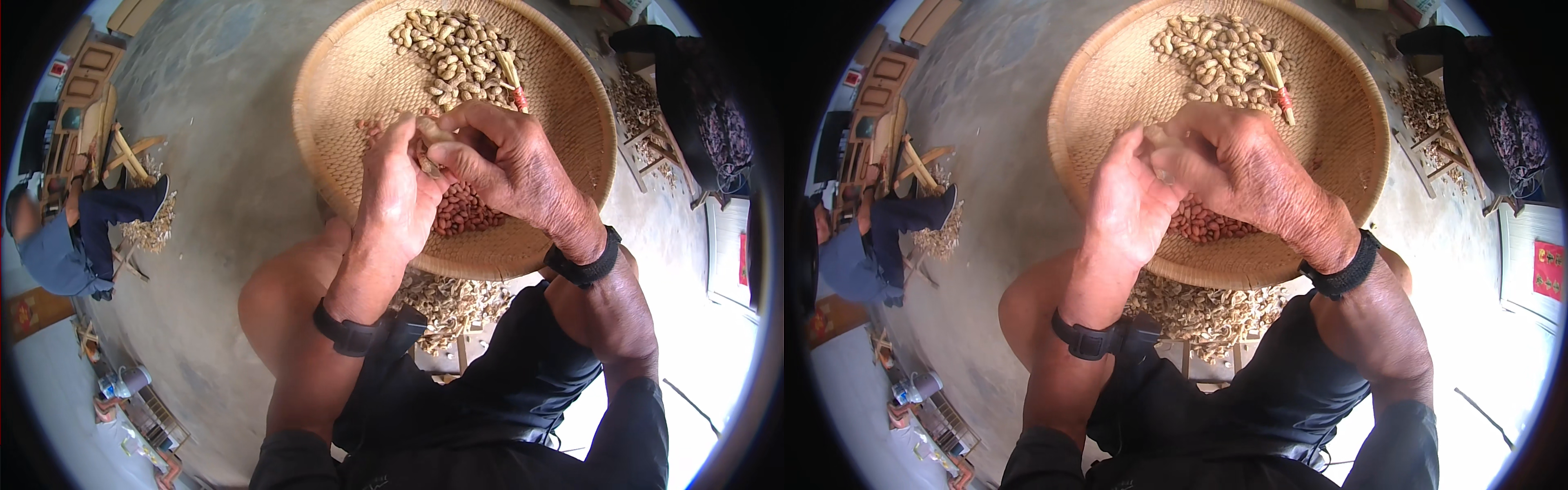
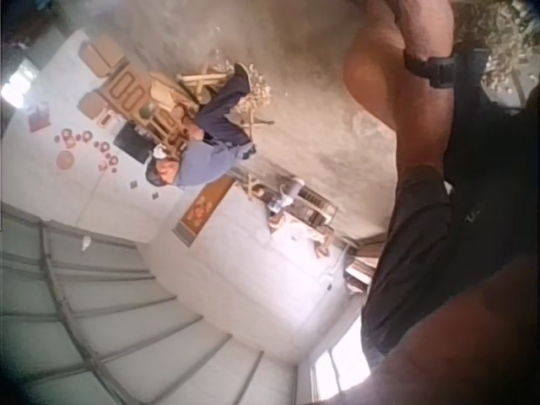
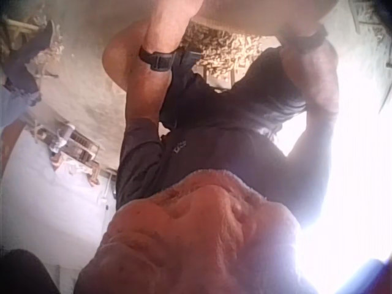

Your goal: The person shells peanuts by hand over a large woven tray, picking up individual pods, squeezing the shells to release the seeds, and dropping the empty shells onto the floor while keeping the seeds in the tray. The person also handles and inspects small wooden components tied with a red band.

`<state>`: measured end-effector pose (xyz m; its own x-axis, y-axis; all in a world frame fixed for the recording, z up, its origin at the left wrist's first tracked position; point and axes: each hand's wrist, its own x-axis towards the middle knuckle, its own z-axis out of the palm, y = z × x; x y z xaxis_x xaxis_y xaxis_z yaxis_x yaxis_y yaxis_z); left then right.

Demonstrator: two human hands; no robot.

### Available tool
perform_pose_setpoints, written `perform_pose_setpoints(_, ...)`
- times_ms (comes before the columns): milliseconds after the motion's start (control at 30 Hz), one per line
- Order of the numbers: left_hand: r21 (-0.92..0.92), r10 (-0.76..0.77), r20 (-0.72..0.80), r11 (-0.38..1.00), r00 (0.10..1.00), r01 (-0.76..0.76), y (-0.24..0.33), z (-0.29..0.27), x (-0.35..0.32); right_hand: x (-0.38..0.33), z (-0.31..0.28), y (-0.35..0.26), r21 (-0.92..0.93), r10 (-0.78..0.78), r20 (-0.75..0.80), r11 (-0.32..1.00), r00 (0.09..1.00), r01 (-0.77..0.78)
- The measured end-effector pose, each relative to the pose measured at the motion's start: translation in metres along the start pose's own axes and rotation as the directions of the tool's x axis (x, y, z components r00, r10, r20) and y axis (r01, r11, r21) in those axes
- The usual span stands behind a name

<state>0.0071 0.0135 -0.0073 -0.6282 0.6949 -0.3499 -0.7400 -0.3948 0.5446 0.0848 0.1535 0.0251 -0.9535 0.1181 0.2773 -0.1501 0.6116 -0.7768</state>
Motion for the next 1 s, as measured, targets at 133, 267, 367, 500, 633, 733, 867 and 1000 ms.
perform_pose_setpoints(133,-0.045,-0.051,-0.097,0.998,0.994,0.047,0.002,-0.001,-0.002,0.006,-0.008,0.006,0.165,0.049,-0.078,0.986,0.996,-0.036)
perform_pose_setpoints(267,0.024,-0.09,-0.058,0.996,0.994,0.091,0.006,-0.011,-0.002,0.014,-0.028,0.029,-0.177,0.213,-0.099,0.958,0.972,-0.227)
perform_pose_setpoints(367,0.01,-0.093,-0.033,0.996,0.995,0.093,0.012,-0.003,-0.008,0.014,-0.025,0.061,-0.338,0.211,-0.04,0.917,0.977,-0.212)
perform_pose_setpoints(500,-0.024,-0.089,-0.003,0.996,0.996,0.089,0.017,-0.006,-0.01,0.017,-0.005,0.087,-0.434,0.142,-0.019,0.89,0.99,-0.137)
perform_pose_setpoints(633,-0.022,-0.058,-0.015,0.998,0.998,0.057,0.02,-0.005,-0.01,0.018,0.007,0.111,-0.456,0.121,0.023,0.885,0.992,-0.097)
perform_pose_setpoints(733,-0.021,-0.059,-0.031,0.998,0.998,0.058,0.022,-0.002,-0.011,0.02,0.01,0.119,-0.465,0.177,0.055,0.876,0.983,-0.131)
perform_pose_setpoints(867,-0.013,-0.051,-0.051,0.999,0.997,0.051,0.022,-0.004,-0.011,0.021,0.012,0.131,-0.468,0.207,0.127,0.875,0.97,-0.125)
perform_pose_setpoints(1000,-0.012,-0.039,-0.102,0.999,0.994,0.038,0.025,0.003,-0.012,0.022,0.017,0.136,-0.411,0.121,0.092,0.909,0.988,-0.073)
